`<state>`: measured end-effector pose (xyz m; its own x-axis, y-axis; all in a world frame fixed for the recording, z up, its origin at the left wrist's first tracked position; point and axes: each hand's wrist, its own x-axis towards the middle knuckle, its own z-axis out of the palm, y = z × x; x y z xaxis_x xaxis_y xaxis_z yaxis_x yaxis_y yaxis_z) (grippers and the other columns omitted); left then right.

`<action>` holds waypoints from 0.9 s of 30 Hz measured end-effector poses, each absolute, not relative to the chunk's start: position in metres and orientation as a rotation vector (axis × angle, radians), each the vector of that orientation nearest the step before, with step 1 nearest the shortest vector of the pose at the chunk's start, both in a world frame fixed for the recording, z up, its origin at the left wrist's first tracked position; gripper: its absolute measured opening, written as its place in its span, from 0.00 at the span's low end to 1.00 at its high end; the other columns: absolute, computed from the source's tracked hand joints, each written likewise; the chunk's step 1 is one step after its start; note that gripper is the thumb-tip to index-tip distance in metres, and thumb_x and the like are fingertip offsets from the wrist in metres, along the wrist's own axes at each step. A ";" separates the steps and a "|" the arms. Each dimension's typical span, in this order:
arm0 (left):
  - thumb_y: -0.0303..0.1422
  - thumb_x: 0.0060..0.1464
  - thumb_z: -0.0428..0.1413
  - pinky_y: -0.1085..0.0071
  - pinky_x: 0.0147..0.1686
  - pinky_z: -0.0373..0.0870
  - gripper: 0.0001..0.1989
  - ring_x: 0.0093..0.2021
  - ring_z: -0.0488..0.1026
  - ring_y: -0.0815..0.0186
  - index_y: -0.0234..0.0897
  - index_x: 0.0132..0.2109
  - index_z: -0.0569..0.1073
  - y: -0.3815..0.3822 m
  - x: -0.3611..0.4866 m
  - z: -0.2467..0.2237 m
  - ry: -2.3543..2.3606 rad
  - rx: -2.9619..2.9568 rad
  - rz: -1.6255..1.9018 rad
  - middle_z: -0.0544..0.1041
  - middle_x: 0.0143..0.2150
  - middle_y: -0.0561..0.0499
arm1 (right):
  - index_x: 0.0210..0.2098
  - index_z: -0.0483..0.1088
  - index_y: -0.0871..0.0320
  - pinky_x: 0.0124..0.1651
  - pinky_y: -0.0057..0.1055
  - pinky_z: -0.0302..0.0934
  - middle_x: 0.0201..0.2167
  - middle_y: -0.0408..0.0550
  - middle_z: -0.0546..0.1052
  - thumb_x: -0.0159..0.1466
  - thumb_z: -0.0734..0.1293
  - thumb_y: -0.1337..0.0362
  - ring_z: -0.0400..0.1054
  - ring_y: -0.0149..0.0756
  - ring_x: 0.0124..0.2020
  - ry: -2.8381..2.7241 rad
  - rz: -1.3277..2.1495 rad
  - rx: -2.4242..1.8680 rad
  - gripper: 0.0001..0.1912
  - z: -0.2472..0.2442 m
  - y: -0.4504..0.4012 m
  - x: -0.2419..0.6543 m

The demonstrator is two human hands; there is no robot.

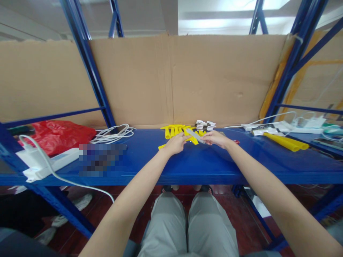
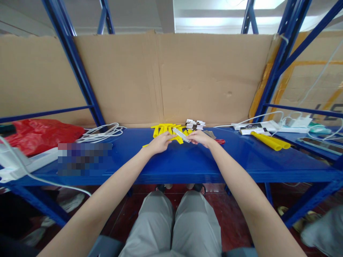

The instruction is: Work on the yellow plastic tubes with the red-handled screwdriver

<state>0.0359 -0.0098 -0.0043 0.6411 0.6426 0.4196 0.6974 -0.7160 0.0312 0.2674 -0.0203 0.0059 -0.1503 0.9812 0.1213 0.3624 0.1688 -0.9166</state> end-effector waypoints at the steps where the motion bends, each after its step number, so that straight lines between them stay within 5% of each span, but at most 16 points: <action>1: 0.26 0.62 0.49 0.62 0.53 0.67 0.21 0.49 0.72 0.60 0.40 0.60 0.71 -0.010 0.035 -0.004 -1.118 -2.716 -0.619 0.72 0.49 0.43 | 0.21 0.72 0.62 0.22 0.26 0.47 0.16 0.42 0.68 0.48 0.74 0.60 0.57 0.25 0.19 -1.673 0.992 -1.309 0.11 0.006 -0.022 0.267; 9: 0.26 0.63 0.47 0.64 0.50 0.68 0.20 0.48 0.71 0.61 0.39 0.60 0.71 -0.010 0.036 -0.004 -1.085 -2.691 -0.656 0.72 0.48 0.43 | 0.19 0.65 0.59 0.19 0.24 0.40 0.14 0.36 0.59 0.46 0.75 0.56 0.50 0.22 0.16 -1.751 1.132 -1.258 0.17 0.005 -0.026 0.261; 27: 0.25 0.62 0.48 0.63 0.50 0.68 0.21 0.49 0.72 0.60 0.39 0.60 0.70 -0.012 0.036 -0.003 -1.093 -2.684 -0.634 0.72 0.48 0.43 | 0.24 0.66 0.59 0.20 0.24 0.37 0.16 0.35 0.59 0.46 0.76 0.52 0.46 0.21 0.17 -1.597 1.066 -1.184 0.20 0.005 -0.020 0.264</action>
<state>0.0364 -0.0122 -0.0030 0.6398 0.6244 0.4480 0.6989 -0.7152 -0.0015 0.2637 -0.0204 0.0048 -0.1833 0.9726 0.1433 0.2404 0.1857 -0.9528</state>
